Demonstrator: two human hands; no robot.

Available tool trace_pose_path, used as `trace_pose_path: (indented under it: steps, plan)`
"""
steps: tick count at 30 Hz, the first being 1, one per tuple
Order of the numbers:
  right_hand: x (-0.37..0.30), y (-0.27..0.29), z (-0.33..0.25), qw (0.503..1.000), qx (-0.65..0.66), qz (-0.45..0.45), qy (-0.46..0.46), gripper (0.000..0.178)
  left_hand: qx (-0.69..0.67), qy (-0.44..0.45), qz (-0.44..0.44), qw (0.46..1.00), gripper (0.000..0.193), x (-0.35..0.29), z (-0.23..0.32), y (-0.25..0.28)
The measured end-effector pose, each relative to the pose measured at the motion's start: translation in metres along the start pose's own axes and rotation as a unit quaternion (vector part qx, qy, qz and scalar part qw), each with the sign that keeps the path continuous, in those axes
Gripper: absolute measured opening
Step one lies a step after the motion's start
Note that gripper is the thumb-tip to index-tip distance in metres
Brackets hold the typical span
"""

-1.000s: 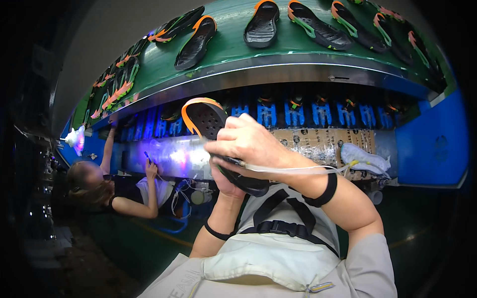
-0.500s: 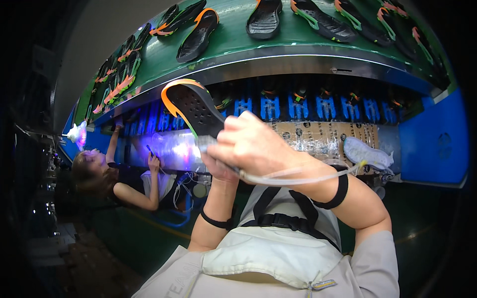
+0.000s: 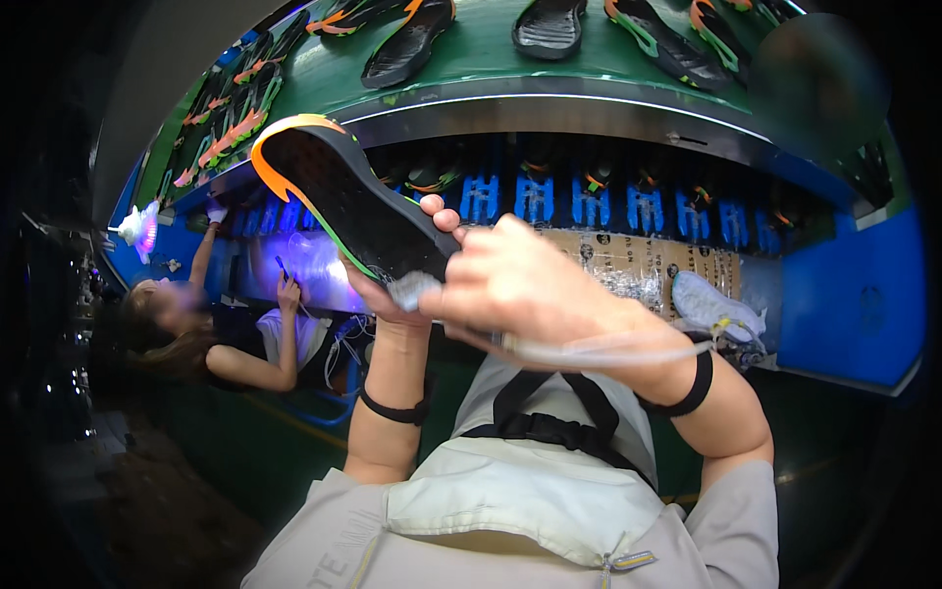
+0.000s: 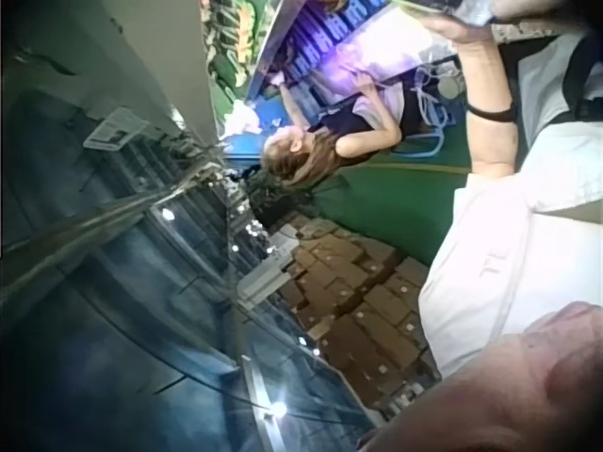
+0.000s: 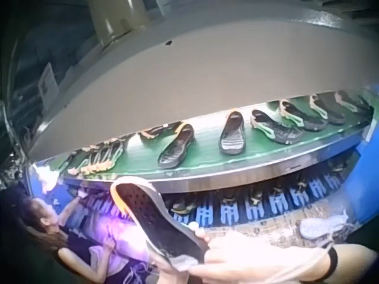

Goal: Apply adhesive to shoe soles using a specialized brush dispenser on a factory assembly line.

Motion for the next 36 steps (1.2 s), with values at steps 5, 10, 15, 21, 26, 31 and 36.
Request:
trace_pose_path:
  steps: [5, 10, 15, 21, 26, 31, 36]
  plan:
    - [-0.004, 0.006, -0.008, 0.994, 0.109, 0.003, -0.02, 0.034, 0.01, 0.02, -0.006, 1.0, 0.095, -0.002, 0.011, -0.011]
    - [-0.001, 0.004, -0.012, 0.992, 0.123, -0.032, 0.009, 0.034, 0.041, 0.049, -0.006, 0.998, 0.102, -0.003, 0.025, -0.01]
    - [-0.004, 0.009, -0.001, 0.996, 0.025, -0.055, -0.058, 0.03, 0.154, 0.073, 0.049, 0.984, 0.096, 0.004, 0.037, -0.02]
    - [-0.002, 0.014, -0.002, 0.993, 0.108, -0.032, -0.044, 0.032, 0.239, 0.141, 0.047, 0.96, 0.075, 0.016, 0.045, -0.03]
    - [-0.006, 0.008, 0.0, 0.983, 0.135, -0.128, -0.001, 0.038, 0.263, 0.221, 0.119, 0.932, 0.053, 0.027, 0.048, -0.012]
    - [0.001, 0.01, 0.002, 0.981, 0.021, -0.19, -0.042, 0.039, 0.299, 0.275, 0.138, 0.903, 0.039, 0.039, 0.044, -0.015]
    - [0.001, 0.02, 0.001, 0.992, 0.008, -0.128, -0.015, 0.038, 0.338, 0.322, 0.206, 0.86, 0.038, 0.041, 0.046, -0.02]
Point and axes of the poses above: each hand's wrist, its own x-axis towards the middle knuckle, its own y-axis out of the back of the hand, z = x × y, the point moved 4 cm from there along x, towards the middle knuckle, and after that the axes turned 11 degrees about y, right-handed, at the moved point
